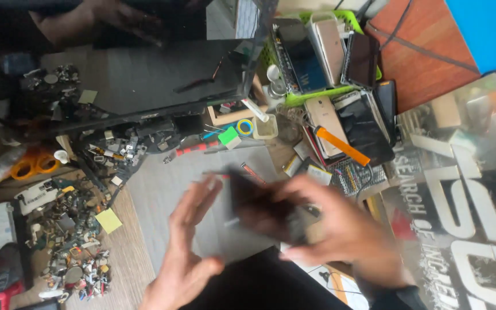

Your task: Reassembling a smartphone by aligning internal components and snapping the back frame onto the body at a repair bench.

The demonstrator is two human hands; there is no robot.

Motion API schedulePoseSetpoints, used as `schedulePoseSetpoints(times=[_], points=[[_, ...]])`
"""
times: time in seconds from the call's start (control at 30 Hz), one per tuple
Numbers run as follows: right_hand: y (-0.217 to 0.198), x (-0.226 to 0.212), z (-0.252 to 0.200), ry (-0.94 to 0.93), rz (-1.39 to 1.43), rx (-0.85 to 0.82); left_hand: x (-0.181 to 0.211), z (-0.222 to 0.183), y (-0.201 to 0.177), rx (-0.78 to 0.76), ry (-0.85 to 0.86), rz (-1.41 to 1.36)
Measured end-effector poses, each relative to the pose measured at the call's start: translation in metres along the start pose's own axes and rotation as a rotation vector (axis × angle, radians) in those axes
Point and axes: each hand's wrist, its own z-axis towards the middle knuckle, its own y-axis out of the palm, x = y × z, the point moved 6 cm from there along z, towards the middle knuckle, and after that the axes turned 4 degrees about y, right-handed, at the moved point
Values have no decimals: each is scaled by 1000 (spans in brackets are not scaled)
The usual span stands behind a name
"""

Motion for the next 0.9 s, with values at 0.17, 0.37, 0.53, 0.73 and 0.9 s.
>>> schedulePoseSetpoints(times=[0.17,0.37,0.53,0.73,0.9], points=[[-113,-5,-22,-42,-154,379,-43,-24,-42,183,-592,404],[-207,57,13,495,-312,841,-74,-51,-53,186,-631,563],[-262,135,23,507,-196,978,-93,-53,-41,99,-579,683],[-300,172,31,549,-161,913,-80,-39,-11,199,-314,805],[-315,183,41,570,-301,745,-96,-49,-8,162,-226,843]])
